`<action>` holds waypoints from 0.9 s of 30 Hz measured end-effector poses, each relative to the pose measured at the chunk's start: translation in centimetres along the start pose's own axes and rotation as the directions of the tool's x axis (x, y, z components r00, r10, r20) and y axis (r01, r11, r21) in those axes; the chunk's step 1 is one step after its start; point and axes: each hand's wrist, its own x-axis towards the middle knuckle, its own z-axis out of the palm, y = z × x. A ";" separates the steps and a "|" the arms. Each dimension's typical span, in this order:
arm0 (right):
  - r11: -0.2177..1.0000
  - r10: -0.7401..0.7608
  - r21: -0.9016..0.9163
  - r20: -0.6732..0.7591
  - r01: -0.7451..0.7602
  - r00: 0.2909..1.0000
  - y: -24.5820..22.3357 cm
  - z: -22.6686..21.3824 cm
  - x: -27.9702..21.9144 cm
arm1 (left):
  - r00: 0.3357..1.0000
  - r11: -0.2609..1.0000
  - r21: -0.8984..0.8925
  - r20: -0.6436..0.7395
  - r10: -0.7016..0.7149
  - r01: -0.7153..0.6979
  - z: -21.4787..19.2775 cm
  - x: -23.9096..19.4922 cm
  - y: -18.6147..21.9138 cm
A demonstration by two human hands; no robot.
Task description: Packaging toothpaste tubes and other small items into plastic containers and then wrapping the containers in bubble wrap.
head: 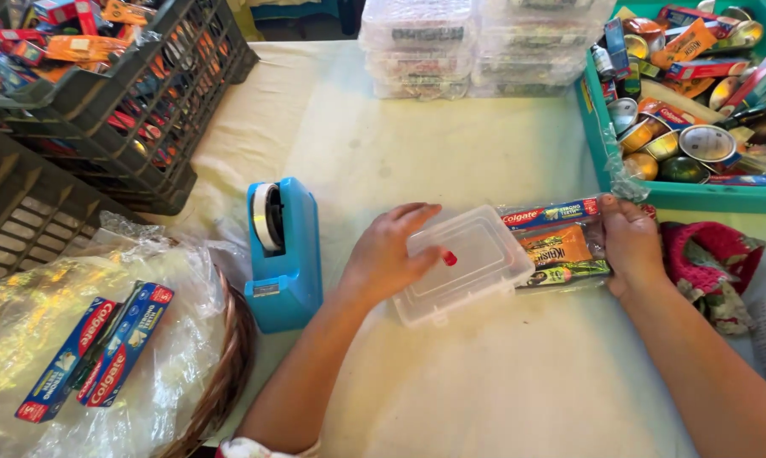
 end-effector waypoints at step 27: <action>0.999 -0.037 0.024 0.031 0.036 0.999 0.8 -0.6 0.5 | 0.759 0.753 0.486 -0.242 0.604 -0.444 -1.8 -7.2 4.9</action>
